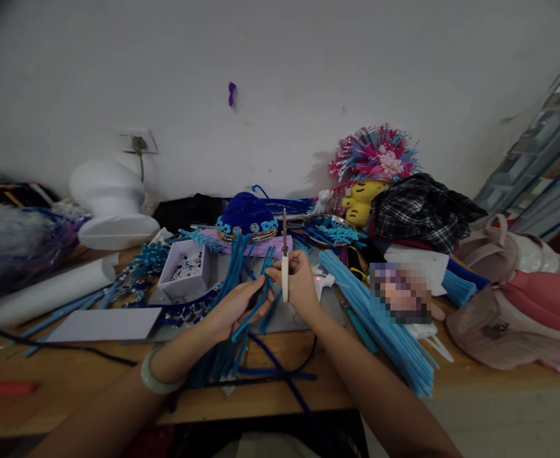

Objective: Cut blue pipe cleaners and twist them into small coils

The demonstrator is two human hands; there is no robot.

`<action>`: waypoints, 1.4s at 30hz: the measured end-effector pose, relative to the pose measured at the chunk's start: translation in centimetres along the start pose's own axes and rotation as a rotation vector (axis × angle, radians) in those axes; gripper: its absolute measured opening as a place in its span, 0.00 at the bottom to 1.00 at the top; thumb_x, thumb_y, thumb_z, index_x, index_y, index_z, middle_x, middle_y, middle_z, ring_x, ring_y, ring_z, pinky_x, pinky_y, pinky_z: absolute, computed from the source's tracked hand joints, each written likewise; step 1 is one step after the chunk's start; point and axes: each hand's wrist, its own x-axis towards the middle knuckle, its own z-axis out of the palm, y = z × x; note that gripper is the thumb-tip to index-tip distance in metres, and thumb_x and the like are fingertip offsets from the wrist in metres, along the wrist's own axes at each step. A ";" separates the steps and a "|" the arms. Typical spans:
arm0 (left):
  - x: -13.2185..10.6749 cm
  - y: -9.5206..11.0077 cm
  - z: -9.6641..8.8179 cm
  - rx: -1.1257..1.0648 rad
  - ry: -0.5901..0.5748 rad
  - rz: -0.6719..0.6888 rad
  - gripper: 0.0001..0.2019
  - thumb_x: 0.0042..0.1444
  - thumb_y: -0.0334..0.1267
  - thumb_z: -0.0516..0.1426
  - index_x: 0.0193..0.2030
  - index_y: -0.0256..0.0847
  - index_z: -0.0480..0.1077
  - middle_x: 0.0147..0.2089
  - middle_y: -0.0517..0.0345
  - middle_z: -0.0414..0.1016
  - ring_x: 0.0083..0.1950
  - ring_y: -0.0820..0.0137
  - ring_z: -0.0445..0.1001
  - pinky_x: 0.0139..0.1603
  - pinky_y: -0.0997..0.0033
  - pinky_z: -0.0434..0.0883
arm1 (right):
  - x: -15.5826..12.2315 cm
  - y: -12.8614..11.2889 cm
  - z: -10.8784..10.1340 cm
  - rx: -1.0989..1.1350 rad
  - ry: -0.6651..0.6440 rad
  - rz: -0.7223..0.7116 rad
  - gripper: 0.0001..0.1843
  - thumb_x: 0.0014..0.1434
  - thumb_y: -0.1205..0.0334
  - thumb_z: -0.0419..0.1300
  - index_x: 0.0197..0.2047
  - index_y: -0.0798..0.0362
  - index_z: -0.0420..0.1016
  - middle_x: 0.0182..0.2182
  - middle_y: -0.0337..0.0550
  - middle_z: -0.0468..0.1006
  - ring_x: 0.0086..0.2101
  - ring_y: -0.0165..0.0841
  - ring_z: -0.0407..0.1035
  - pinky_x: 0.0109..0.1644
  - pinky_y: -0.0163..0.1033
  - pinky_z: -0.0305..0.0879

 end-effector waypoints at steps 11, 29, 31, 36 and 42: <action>-0.1 0.2 -0.2 -0.110 -0.131 -0.024 0.20 0.51 0.53 0.47 0.19 0.39 0.57 0.08 0.69 0.45 0.11 0.81 0.43 0.13 0.77 0.41 | -0.1 -0.1 0.0 -0.050 -0.026 -0.040 0.24 0.33 0.65 0.66 0.28 0.48 0.53 0.20 0.28 0.68 0.21 0.26 0.63 0.26 0.33 0.59; 0.1 -0.1 0.0 0.001 -0.089 0.065 0.25 0.52 0.54 0.43 0.12 0.40 0.53 0.08 0.66 0.43 0.10 0.80 0.43 0.14 0.74 0.42 | -0.5 -0.2 -0.1 -0.147 -0.050 -0.135 0.22 0.36 0.64 0.66 0.27 0.48 0.54 0.20 0.30 0.67 0.22 0.27 0.61 0.26 0.33 0.58; 0.0 0.1 0.0 0.058 -0.037 0.065 0.26 0.52 0.54 0.43 0.11 0.40 0.52 0.07 0.66 0.43 0.10 0.80 0.44 0.14 0.74 0.42 | -0.5 -0.1 -0.2 -0.188 -0.048 -0.143 0.21 0.36 0.64 0.65 0.28 0.48 0.54 0.19 0.29 0.65 0.22 0.27 0.61 0.26 0.33 0.58; 0.1 0.5 -0.2 0.277 0.076 0.060 0.28 0.53 0.53 0.42 0.08 0.40 0.51 0.07 0.64 0.44 0.10 0.80 0.44 0.16 0.72 0.43 | -0.3 0.5 -0.6 -0.277 -0.057 -0.141 0.19 0.38 0.65 0.64 0.28 0.49 0.55 0.19 0.29 0.62 0.22 0.27 0.61 0.28 0.34 0.58; 0.2 0.3 -0.4 0.403 0.144 0.114 0.27 0.54 0.52 0.41 0.10 0.39 0.58 0.06 0.64 0.50 0.10 0.79 0.49 0.16 0.74 0.46 | -0.5 0.8 -0.3 -0.328 -0.021 -0.122 0.17 0.39 0.64 0.62 0.28 0.49 0.55 0.19 0.29 0.62 0.23 0.27 0.61 0.28 0.34 0.58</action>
